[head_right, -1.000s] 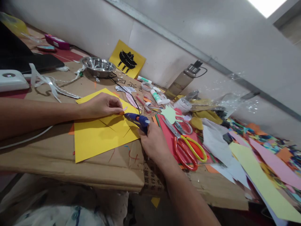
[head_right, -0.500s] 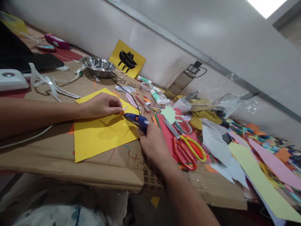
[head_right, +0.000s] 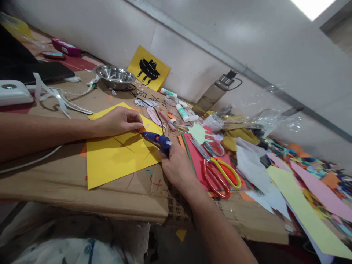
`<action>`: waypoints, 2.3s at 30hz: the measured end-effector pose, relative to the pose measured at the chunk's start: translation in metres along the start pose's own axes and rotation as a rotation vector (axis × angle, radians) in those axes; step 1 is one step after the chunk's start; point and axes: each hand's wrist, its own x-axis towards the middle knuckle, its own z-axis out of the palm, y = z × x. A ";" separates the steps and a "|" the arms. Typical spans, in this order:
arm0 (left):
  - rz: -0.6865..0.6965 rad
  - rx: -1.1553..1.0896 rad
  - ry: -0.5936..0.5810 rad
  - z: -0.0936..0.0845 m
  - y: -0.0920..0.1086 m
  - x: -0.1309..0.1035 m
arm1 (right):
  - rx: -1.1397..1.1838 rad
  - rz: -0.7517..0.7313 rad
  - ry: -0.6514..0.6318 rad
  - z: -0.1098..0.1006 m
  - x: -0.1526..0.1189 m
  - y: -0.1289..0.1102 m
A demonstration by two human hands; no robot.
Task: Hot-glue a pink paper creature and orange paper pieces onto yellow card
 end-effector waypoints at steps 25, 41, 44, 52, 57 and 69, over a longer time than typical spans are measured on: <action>0.246 0.523 -0.073 0.006 -0.004 -0.008 | -0.079 0.057 0.001 -0.007 -0.009 0.002; 0.236 0.565 -0.141 0.005 -0.003 -0.010 | -0.088 0.030 0.020 -0.009 -0.013 0.001; 0.185 0.501 -0.125 0.005 -0.003 -0.007 | -0.095 0.072 0.026 -0.009 -0.013 0.002; 0.111 0.285 -0.043 0.006 -0.006 -0.003 | -0.100 0.045 0.037 -0.008 -0.008 0.001; 0.066 0.187 -0.040 0.006 -0.003 -0.002 | -0.085 0.039 0.047 -0.006 -0.008 0.001; -0.022 0.076 -0.044 0.007 0.000 0.004 | -0.043 0.058 0.024 -0.007 -0.007 0.002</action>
